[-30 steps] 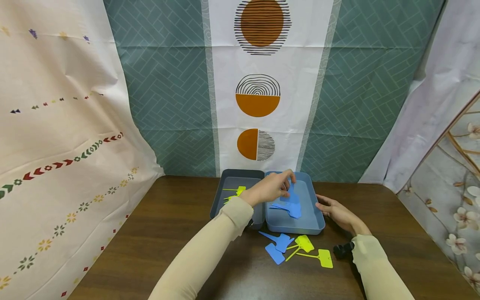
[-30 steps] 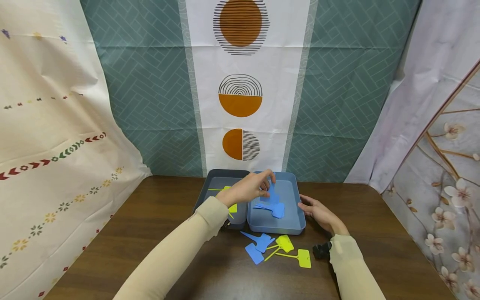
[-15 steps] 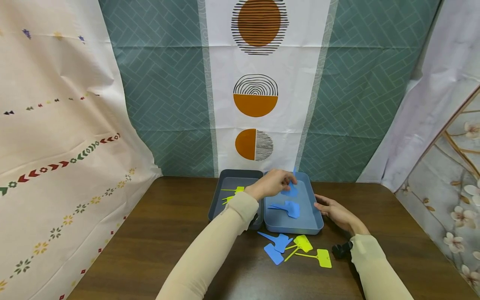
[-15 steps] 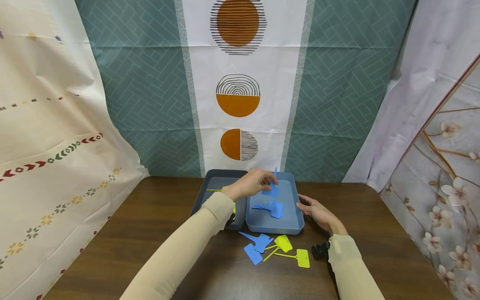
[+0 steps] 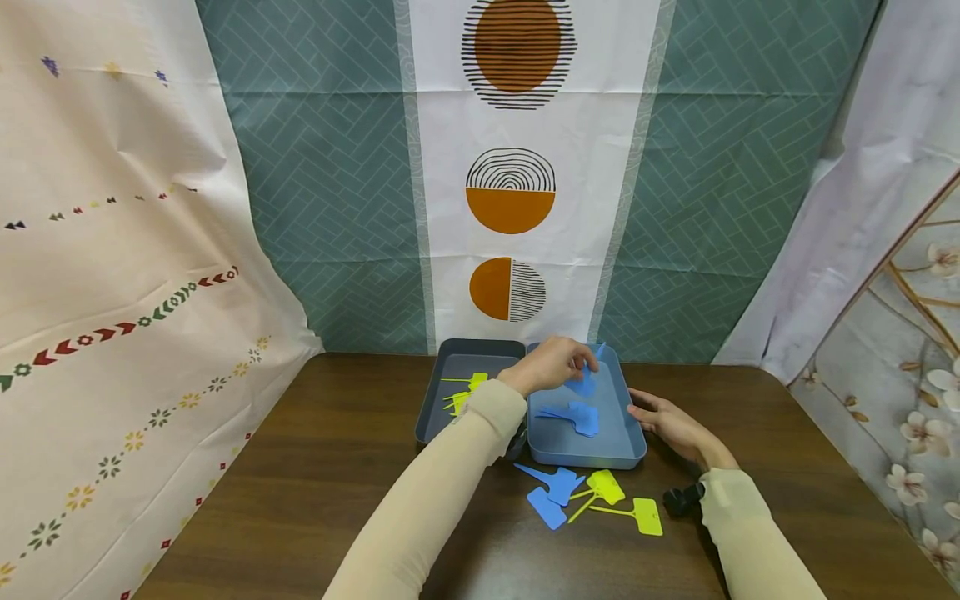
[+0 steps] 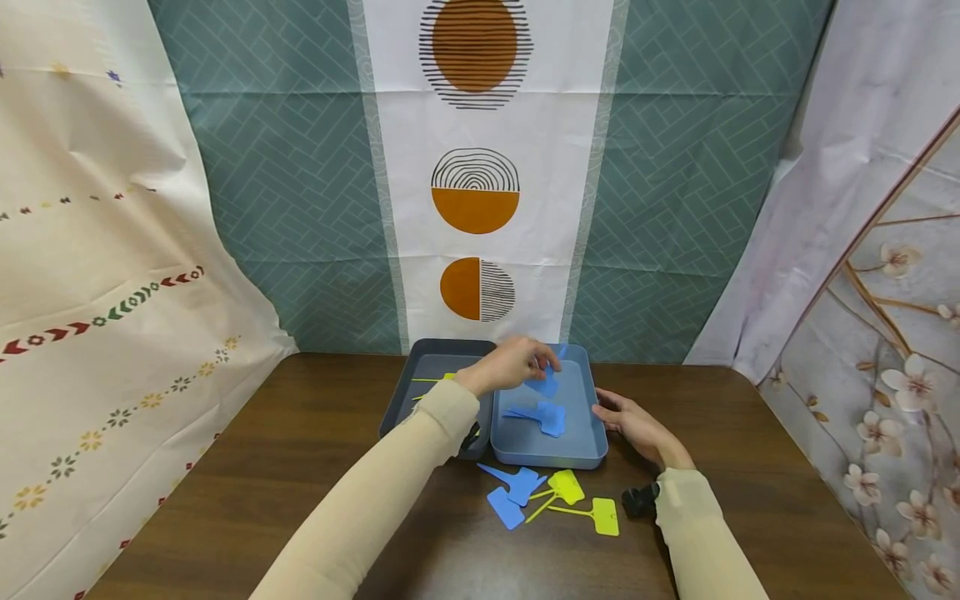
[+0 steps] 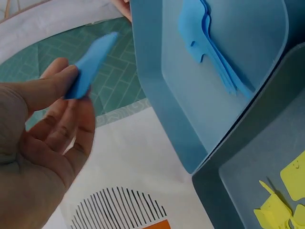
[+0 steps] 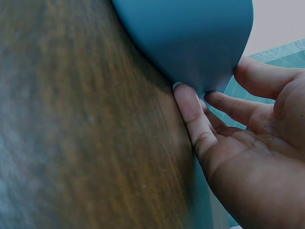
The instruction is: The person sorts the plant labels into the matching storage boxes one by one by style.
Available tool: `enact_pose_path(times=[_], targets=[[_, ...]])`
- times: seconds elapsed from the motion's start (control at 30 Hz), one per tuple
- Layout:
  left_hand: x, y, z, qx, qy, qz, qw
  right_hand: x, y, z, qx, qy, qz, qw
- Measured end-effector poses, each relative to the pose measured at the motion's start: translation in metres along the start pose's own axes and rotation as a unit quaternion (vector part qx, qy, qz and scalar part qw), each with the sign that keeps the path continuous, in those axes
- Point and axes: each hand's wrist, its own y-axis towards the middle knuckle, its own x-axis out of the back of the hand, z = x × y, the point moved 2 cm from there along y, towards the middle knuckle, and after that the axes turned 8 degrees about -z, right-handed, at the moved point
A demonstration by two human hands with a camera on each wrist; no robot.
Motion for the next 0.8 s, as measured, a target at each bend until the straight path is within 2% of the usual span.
enact_pose_path(times=[0.13, 0.23, 0.53, 0.8], targets=[[-0.001, -0.001, 0.003, 0.032, 0.016, 0.006, 0.9993, -0.001, 0.000, 0.000, -0.003, 0.005, -0.003, 1.0000], [0.000, -0.003, 0.005, 0.042, 0.022, 0.003, 0.9989, -0.001, 0.000, 0.000, -0.002, 0.002, -0.004, 1.0000], [0.002, -0.012, 0.003, 0.014, -0.001, 0.028, 0.9995, 0.001, 0.000, 0.000, -0.001, 0.003, -0.002, 1.0000], [0.003, -0.032, -0.002, -0.022, -0.010, 0.036, 0.9991, 0.000, 0.002, -0.001, 0.002, 0.006, 0.001, 1.0000]])
